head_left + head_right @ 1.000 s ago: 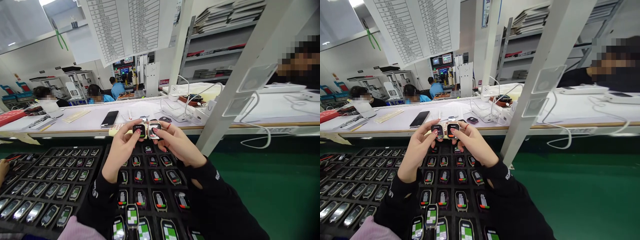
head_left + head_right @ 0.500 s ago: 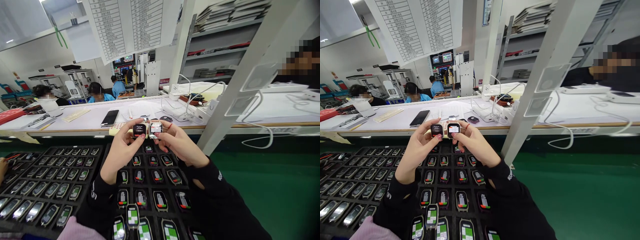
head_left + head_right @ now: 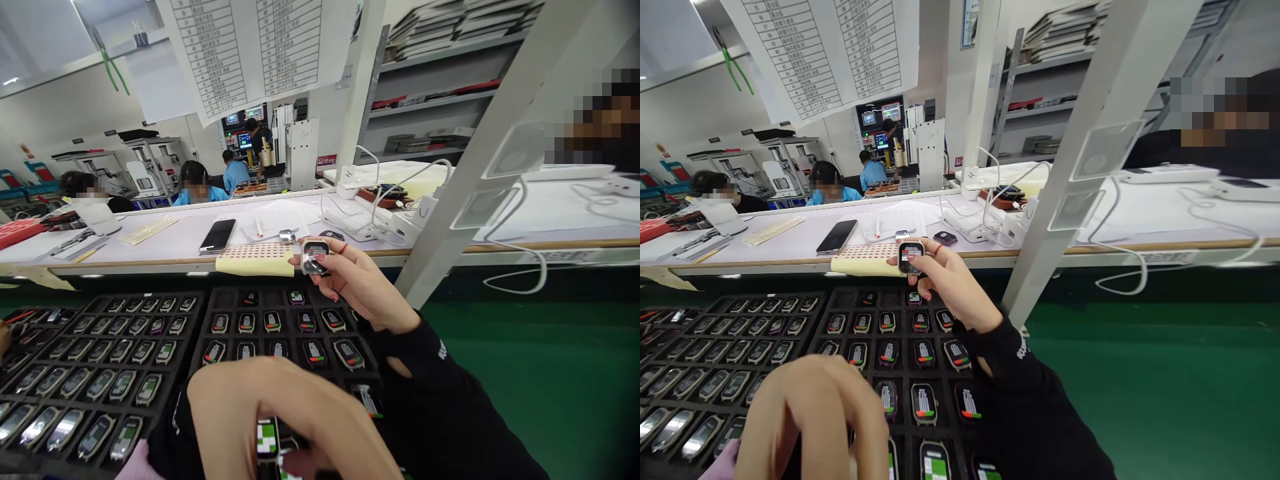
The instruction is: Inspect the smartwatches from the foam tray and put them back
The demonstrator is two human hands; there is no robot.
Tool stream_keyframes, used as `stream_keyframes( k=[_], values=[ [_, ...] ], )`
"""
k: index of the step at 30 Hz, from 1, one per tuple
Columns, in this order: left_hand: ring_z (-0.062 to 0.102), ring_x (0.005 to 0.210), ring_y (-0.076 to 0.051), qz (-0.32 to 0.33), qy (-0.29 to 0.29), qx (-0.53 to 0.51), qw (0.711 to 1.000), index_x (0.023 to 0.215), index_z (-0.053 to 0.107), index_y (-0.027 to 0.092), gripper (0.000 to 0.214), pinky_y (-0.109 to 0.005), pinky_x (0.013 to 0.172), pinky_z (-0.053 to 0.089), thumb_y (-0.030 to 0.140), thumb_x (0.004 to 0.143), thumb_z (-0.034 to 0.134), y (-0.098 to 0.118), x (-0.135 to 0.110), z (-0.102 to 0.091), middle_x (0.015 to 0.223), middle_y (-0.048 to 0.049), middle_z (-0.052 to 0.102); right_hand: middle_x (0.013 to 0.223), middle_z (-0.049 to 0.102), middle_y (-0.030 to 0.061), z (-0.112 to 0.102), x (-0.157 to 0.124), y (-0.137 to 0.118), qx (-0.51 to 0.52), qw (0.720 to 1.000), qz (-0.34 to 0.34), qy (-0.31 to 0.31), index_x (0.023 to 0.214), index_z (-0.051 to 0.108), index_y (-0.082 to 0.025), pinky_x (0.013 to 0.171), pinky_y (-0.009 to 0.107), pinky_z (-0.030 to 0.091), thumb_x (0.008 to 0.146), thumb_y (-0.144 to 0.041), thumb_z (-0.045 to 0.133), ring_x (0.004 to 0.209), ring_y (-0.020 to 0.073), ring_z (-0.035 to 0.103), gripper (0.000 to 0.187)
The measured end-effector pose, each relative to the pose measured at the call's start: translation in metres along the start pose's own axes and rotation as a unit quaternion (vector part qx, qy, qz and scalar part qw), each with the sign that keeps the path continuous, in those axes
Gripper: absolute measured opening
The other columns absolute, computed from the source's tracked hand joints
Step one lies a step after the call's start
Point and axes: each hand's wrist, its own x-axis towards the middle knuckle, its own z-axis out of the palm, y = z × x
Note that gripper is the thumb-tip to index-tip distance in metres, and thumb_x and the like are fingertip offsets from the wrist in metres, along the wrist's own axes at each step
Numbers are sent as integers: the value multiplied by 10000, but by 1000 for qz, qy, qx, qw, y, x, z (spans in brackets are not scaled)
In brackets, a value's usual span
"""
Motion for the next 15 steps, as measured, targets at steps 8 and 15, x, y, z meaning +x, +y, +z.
stream_keyframes(
  k=[8,15],
  values=[
    [634,561,-201,-17,-166,-73,983,1105,739,506,449,-258,617,575,757,774,569,-2,13,-2,539,-33,563,1033,733,111,-1,0,2,-21,1000,-2,-10,1096,649,-186,394,179,349,844,-438,770,615,118,529,377],
    [720,745,-254,-59,-121,60,989,1215,724,432,629,-324,547,570,746,690,574,6,-8,-16,754,-41,719,1161,697,108,-2,-4,-1,5,1000,2,-7,1301,639,-243,411,187,405,849,-440,787,697,139,543,515]
  ],
)
